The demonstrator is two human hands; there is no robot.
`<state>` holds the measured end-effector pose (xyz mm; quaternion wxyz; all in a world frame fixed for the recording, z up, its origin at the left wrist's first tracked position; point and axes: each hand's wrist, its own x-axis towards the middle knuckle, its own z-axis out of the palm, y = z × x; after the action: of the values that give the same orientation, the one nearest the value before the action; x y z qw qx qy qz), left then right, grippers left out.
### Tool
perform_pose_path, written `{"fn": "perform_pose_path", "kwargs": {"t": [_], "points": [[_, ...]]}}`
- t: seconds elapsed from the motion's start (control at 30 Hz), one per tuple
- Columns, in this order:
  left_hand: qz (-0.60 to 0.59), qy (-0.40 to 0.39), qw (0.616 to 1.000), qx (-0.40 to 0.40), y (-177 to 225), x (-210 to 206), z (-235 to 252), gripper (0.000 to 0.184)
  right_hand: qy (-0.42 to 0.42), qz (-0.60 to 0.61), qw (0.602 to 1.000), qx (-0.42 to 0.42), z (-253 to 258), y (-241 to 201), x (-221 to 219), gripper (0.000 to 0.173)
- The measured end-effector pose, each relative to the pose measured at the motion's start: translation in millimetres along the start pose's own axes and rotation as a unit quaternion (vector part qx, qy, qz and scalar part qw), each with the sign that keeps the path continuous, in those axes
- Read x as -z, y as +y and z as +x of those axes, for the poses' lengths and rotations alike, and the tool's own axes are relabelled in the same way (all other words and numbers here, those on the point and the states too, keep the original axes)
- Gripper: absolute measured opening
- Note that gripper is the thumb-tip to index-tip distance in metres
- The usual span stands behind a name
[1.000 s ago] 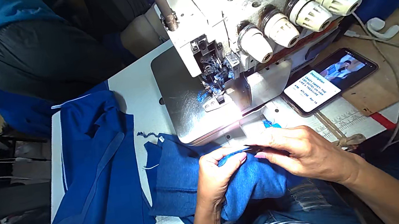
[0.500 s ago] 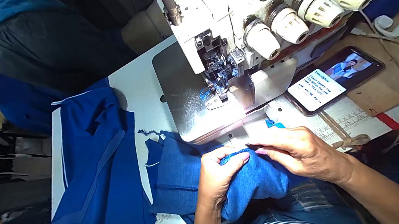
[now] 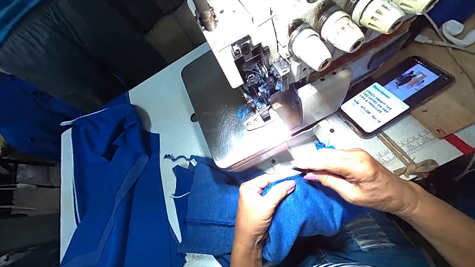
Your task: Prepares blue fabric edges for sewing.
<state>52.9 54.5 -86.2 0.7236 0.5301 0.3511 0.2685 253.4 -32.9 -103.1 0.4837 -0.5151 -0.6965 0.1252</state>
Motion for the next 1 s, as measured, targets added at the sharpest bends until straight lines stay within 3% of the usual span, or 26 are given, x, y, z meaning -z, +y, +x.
{"fn": "perform_pose_path", "kwargs": {"t": [0.63,0.9,1.0], "points": [[0.032,0.003,0.999,-0.007,1.0,-0.9,-0.6,0.006,-0.036,-0.071,0.996,0.031,1.0,0.0,11.5,0.02],[0.045,-0.003,0.999,-0.022,-1.5,-1.1,-0.3,0.006,-0.033,-0.026,0.998,0.039,3.0,0.6,0.5,0.021],[0.043,0.0,0.999,-0.02,-1.2,-2.3,0.7,0.006,-0.01,-0.011,1.0,-0.002,0.9,-1.1,-0.9,0.022]]}}
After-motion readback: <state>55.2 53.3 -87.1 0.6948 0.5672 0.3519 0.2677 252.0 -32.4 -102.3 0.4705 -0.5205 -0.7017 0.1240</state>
